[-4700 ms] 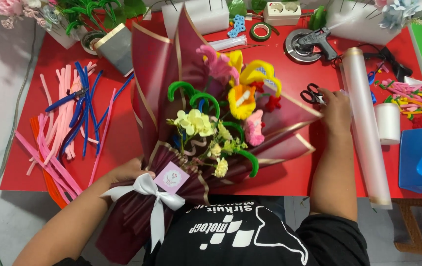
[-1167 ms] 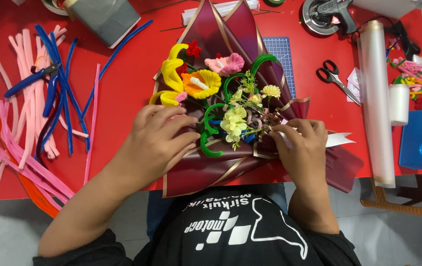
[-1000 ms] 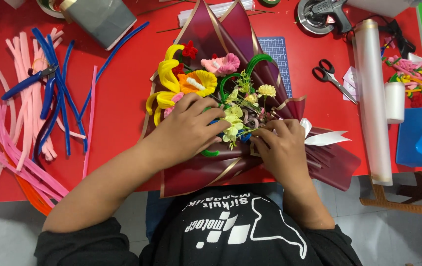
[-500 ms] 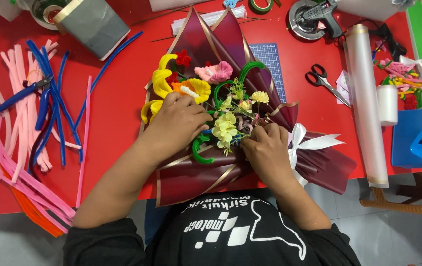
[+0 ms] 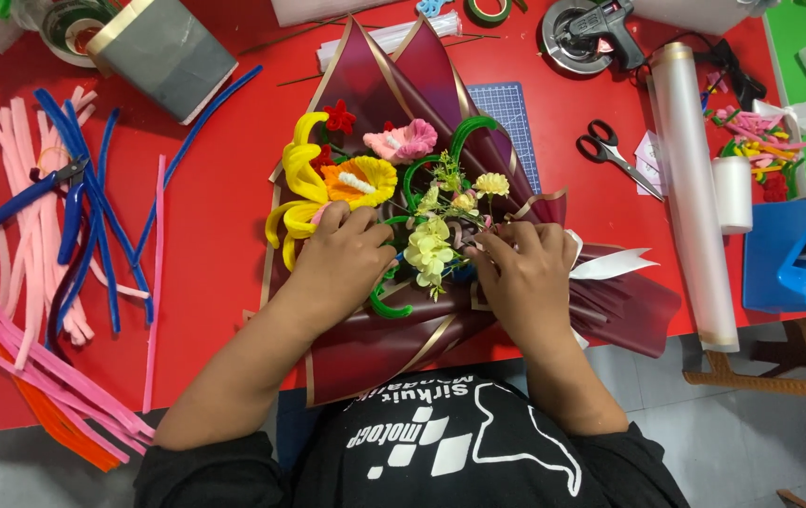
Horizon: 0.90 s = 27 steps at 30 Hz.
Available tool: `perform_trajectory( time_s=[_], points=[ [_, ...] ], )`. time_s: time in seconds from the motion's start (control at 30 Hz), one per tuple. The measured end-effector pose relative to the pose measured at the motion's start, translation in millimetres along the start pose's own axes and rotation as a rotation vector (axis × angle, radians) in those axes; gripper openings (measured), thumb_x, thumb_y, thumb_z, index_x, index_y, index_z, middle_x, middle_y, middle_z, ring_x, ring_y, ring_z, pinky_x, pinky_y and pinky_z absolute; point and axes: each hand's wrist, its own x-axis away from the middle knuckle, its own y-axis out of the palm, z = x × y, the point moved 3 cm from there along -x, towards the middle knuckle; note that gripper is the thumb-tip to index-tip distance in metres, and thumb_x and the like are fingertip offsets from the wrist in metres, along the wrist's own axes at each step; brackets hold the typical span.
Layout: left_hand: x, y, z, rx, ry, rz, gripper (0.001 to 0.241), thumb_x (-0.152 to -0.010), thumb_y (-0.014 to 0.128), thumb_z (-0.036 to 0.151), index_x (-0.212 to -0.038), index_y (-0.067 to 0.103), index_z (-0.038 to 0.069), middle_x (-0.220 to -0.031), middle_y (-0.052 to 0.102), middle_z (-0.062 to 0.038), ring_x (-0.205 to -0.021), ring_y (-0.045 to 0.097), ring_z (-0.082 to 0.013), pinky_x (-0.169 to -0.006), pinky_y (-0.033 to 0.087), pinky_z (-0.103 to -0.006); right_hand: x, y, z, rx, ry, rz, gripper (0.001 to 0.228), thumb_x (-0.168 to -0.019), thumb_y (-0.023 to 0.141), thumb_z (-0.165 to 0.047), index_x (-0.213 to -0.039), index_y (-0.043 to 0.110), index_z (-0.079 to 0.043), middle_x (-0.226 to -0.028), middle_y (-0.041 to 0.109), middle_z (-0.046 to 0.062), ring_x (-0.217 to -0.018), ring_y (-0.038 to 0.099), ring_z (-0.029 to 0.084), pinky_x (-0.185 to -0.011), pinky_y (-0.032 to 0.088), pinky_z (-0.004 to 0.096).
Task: The person arranges a bouquet of artificial flowers on a red table, adjusting the placement of yellow, pink, and red blooms within a maroon wrapping. They use pliers to bend a blue pipe cleaner and secure it among the flowers, then continue to adjust the arrangement by hand.
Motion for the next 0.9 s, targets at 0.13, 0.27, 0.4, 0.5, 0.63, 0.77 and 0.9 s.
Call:
perform_trajectory(
  time_s=[0.13, 0.27, 0.4, 0.5, 0.63, 0.77, 0.9],
  points=[
    [2, -5, 0, 0.016, 0.030, 0.017, 0.018, -0.099, 0.068, 0.026, -0.085, 0.075, 0.017, -0.091, 0.069, 0.000, -0.100, 0.058, -0.0199, -0.090, 0.034, -0.0404, -5, 10, -17, 0.014, 0.005, -0.014, 0.008, -0.091, 0.077, -0.030, -0.096, 0.076, -0.024, -0.089, 0.058, -0.002, -0.091, 0.054, 0.023, -0.089, 0.037, 0.041],
    [2, -6, 1, 0.000, 0.057, 0.037, 0.015, -0.098, 0.069, 0.023, -0.085, 0.074, 0.018, -0.091, 0.068, 0.002, -0.099, 0.057, -0.0182, -0.089, 0.034, -0.0393, -2, 18, -15, 0.100, -0.025, -0.039, 0.021, -0.091, 0.070, -0.014, -0.104, 0.075, -0.030, -0.086, 0.054, -0.001, -0.086, 0.052, 0.024, -0.086, 0.037, 0.042],
    [0, -17, 2, 0.027, 0.026, 0.060, 0.019, -0.099, 0.069, 0.029, -0.084, 0.073, 0.019, -0.092, 0.068, 0.000, -0.097, 0.058, -0.0190, -0.087, 0.033, -0.0397, 1, 19, -2, 0.104, -0.008, -0.017, 0.028, -0.091, 0.064, -0.009, -0.106, 0.072, -0.032, -0.088, 0.055, -0.002, -0.087, 0.051, 0.023, -0.089, 0.036, 0.039],
    [-5, -33, -2, 0.029, -0.005, 0.126, 0.020, -0.101, 0.068, 0.035, -0.091, 0.073, 0.019, -0.099, 0.069, 0.001, -0.101, 0.059, -0.0189, -0.088, 0.033, -0.0394, -7, -10, 10, 0.049, 0.019, 0.060, 0.024, -0.094, 0.073, -0.019, -0.114, 0.074, -0.032, -0.097, 0.059, -0.003, -0.094, 0.052, 0.024, -0.091, 0.037, 0.041],
    [0, -68, -21, -0.063, -0.120, 0.195, 0.018, -0.106, 0.058, 0.041, -0.100, 0.070, 0.027, -0.114, 0.067, 0.008, -0.112, 0.055, -0.0135, -0.095, 0.027, -0.0392, -11, -41, 22, 0.056, 0.097, 0.130, 0.017, -0.095, 0.081, -0.020, -0.110, 0.076, -0.025, -0.101, 0.058, -0.003, -0.093, 0.049, 0.023, -0.092, 0.038, 0.039],
    [16, -92, -43, -0.010, -0.238, 0.262, 0.014, -0.099, 0.071, 0.041, -0.103, 0.074, 0.029, -0.121, 0.069, 0.009, -0.118, 0.056, -0.0193, -0.096, 0.028, -0.0443, -9, -40, 12, -0.079, 0.051, 0.082, 0.006, -0.094, 0.080, -0.030, -0.098, 0.077, -0.027, -0.098, 0.060, -0.002, -0.093, 0.050, 0.025, -0.090, 0.039, 0.040],
    [28, -88, -44, 0.106, -0.265, 0.213, 0.018, -0.090, 0.077, 0.047, -0.096, 0.075, 0.030, -0.123, 0.069, 0.008, -0.127, 0.054, -0.0239, -0.104, 0.024, -0.0502, -5, -23, -9, -0.172, -0.019, 0.018, 0.012, -0.086, 0.083, -0.034, -0.090, 0.076, -0.025, -0.095, 0.062, -0.002, -0.094, 0.055, 0.026, -0.091, 0.041, 0.043]
  ],
)
